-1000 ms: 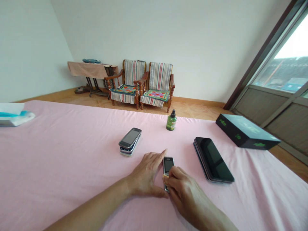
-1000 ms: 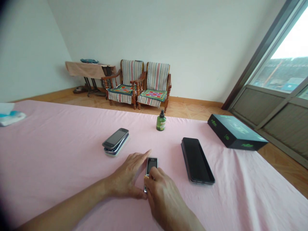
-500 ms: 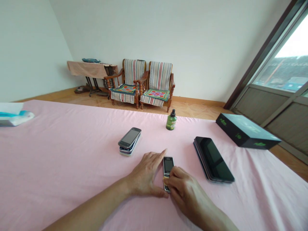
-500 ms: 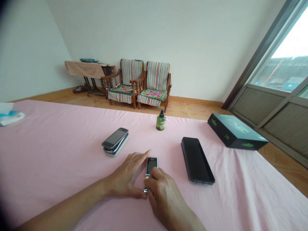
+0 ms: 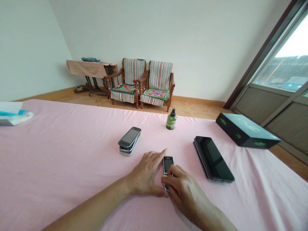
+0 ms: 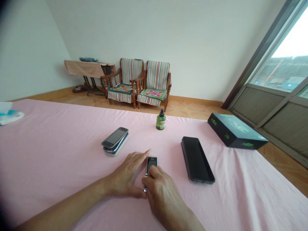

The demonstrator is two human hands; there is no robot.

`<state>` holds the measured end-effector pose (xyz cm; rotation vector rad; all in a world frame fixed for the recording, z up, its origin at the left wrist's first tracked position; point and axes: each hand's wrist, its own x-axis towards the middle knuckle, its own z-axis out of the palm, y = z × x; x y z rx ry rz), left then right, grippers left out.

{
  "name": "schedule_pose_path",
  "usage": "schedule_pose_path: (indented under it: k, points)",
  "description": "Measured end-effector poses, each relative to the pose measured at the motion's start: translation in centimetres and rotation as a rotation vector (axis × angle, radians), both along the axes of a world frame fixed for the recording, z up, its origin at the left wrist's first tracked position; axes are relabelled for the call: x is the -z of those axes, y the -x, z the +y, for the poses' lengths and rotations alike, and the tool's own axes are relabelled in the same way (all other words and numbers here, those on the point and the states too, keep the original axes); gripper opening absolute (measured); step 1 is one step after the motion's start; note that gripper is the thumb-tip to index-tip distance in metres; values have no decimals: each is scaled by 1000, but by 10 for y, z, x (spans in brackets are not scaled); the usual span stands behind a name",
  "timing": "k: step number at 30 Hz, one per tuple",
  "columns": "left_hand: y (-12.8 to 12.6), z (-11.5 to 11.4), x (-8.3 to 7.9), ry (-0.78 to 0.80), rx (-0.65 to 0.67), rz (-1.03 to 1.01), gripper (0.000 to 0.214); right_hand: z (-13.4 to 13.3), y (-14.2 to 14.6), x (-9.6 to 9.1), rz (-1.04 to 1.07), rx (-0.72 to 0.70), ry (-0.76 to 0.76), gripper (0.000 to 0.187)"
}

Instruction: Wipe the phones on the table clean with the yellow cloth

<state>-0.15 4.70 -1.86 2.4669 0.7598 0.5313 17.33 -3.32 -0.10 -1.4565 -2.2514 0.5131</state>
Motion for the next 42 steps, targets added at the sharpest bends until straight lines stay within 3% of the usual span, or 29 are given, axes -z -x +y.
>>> schedule_pose_path:
  k: [7, 13, 16, 19, 25, 33, 42]
  points:
    - [-1, -1, -1, -10, -19, 8, 123, -9, -7, -6, 85, -63, 65, 25]
    - [0, 0, 0, -14, -13, 32, 122, 9, -26, -2, 297, 193, -26, 26]
    - [0, -1, 1, -24, -2, 39, 124, 14, -32, 4, 286, 334, -60, 26]
    - [1, -2, 1, -33, -7, 30, 126, 15, -30, 8, 264, 383, -21, 24]
    - [-1, -4, 0, -31, -18, 30, 129, 9, -18, 11, 368, 359, 51, 23]
    - [-2, -7, -2, -24, -77, -32, 132, 10, -19, 11, 507, 243, -20, 20]
    - [-6, -6, -1, 7, -177, -25, 148, 10, -14, 17, 438, 213, -7, 19]
